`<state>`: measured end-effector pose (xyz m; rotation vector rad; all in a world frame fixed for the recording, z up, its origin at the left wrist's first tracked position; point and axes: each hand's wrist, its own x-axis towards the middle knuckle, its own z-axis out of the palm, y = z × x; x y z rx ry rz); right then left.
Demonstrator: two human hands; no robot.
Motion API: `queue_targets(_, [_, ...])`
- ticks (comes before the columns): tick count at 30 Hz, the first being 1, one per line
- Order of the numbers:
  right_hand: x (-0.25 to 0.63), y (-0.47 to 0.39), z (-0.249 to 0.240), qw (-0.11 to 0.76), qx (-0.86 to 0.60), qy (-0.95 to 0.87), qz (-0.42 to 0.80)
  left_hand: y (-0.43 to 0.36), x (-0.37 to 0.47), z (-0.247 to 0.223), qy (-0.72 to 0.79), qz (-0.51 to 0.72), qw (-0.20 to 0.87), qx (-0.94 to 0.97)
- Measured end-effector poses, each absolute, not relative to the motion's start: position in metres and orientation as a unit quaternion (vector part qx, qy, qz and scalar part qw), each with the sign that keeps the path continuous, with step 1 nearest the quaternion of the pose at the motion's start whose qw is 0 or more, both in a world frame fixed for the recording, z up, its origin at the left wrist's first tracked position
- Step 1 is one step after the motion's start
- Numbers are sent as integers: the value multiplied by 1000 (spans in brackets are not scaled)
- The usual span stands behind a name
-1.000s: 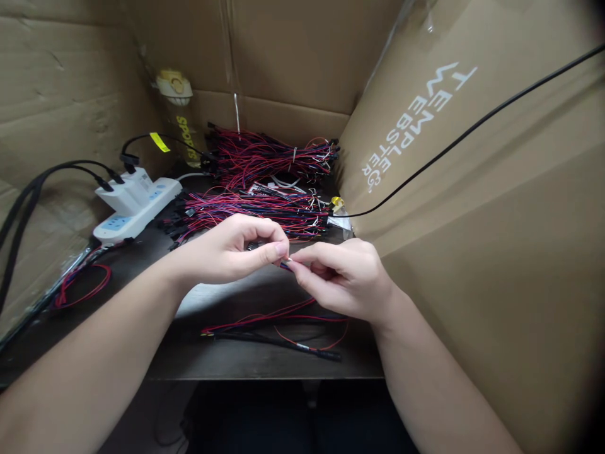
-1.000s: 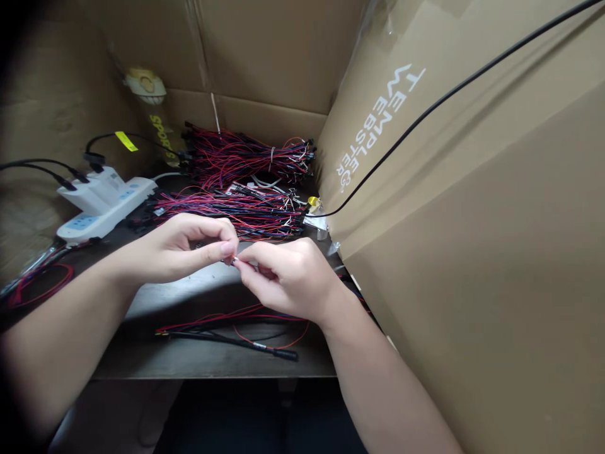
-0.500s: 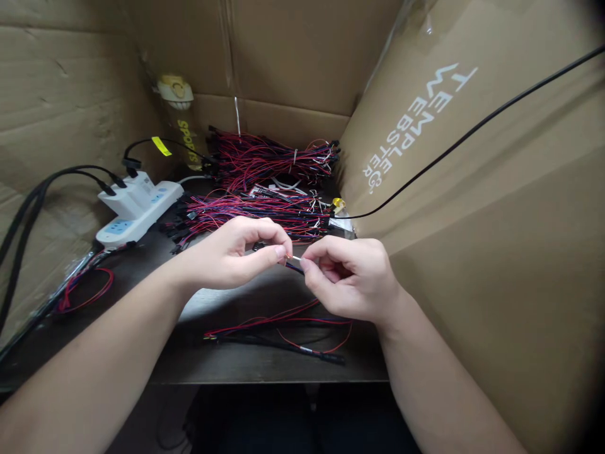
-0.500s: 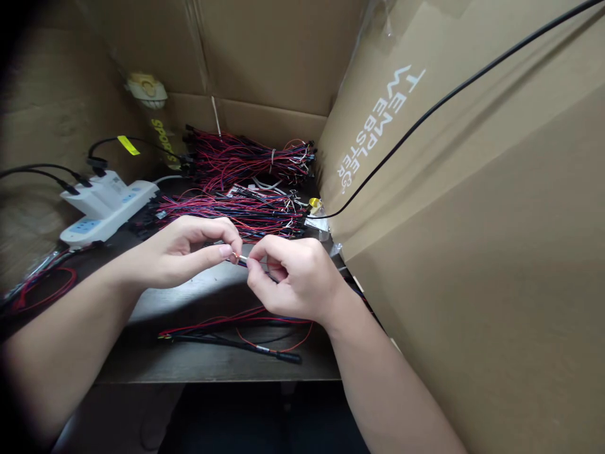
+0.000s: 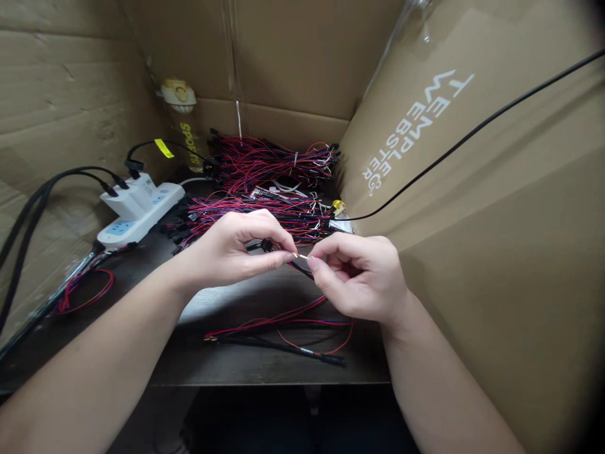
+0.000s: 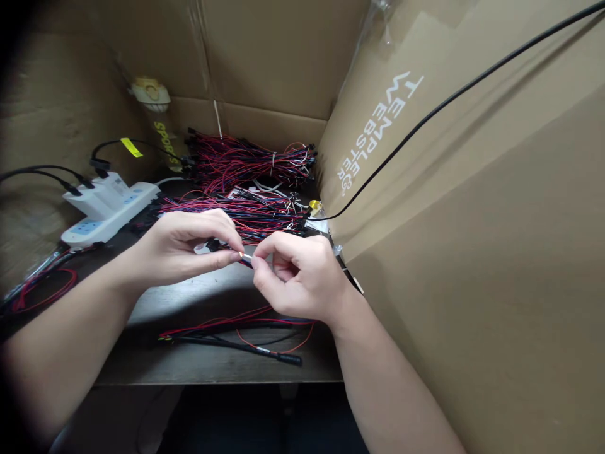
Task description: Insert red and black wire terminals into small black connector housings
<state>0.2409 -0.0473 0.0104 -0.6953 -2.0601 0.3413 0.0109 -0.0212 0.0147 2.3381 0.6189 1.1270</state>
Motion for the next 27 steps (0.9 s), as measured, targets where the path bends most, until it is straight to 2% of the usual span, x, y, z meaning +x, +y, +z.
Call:
queue_targets(15, [242,-47,11,449,-276,-821,218,-26,11,17,226,417,274,837])
queue_targets(27, [241,-47,11,447,-267,-826,216,-26,9,18,251,370,342,826])
